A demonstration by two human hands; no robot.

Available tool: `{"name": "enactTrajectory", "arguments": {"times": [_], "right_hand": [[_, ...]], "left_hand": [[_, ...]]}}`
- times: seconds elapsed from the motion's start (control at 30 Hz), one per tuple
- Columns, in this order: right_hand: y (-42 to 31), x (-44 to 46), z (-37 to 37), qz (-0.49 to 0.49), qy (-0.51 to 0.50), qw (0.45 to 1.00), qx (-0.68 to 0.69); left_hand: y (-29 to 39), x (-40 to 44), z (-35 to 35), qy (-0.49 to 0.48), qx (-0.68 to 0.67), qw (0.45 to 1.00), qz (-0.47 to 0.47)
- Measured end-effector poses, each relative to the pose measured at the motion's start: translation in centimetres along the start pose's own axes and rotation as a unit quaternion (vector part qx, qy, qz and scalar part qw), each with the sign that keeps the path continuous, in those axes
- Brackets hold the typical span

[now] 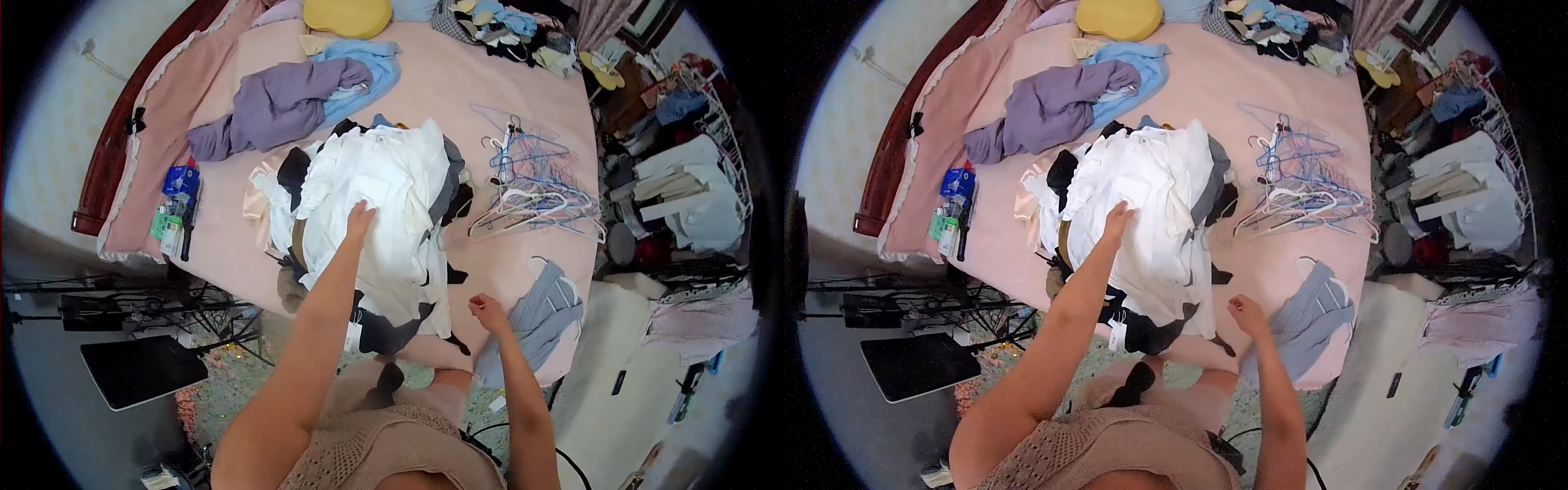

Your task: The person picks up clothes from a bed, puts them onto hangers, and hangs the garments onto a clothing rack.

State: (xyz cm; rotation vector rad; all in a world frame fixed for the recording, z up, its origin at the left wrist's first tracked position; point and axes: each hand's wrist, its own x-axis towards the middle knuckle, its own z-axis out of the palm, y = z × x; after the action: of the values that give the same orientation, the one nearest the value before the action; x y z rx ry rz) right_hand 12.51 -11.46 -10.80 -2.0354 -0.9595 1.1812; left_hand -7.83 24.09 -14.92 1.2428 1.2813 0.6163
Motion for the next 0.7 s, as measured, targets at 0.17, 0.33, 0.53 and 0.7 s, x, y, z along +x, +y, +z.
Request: {"name": "enactTrajectory", "arguments": {"times": [0.17, 0.33, 0.53, 0.7], "right_hand": [[-7.1, 3.6, 1.8, 0.02, -0.02, 0.992, 0.124], [-15.8, 5.8, 2.5, 0.119, -0.052, 0.881, 0.455], [-17.3, 7.1, 5.1, 0.038, -0.021, 0.918, 0.395], [-18.8, 3.7, 3.0, 0.031, -0.009, 0.918, 0.395]], "left_hand": [[7.4, -7.4, 0.5, -0.251, -0.077, 0.964, 0.047], [9.0, -15.3, 0.5, -0.524, -0.061, 0.849, -0.014], [7.5, -15.2, -0.2, -0.508, -0.014, 0.856, -0.092], [3.7, -10.2, -0.3, -0.146, -0.313, 0.904, -0.252]]}}
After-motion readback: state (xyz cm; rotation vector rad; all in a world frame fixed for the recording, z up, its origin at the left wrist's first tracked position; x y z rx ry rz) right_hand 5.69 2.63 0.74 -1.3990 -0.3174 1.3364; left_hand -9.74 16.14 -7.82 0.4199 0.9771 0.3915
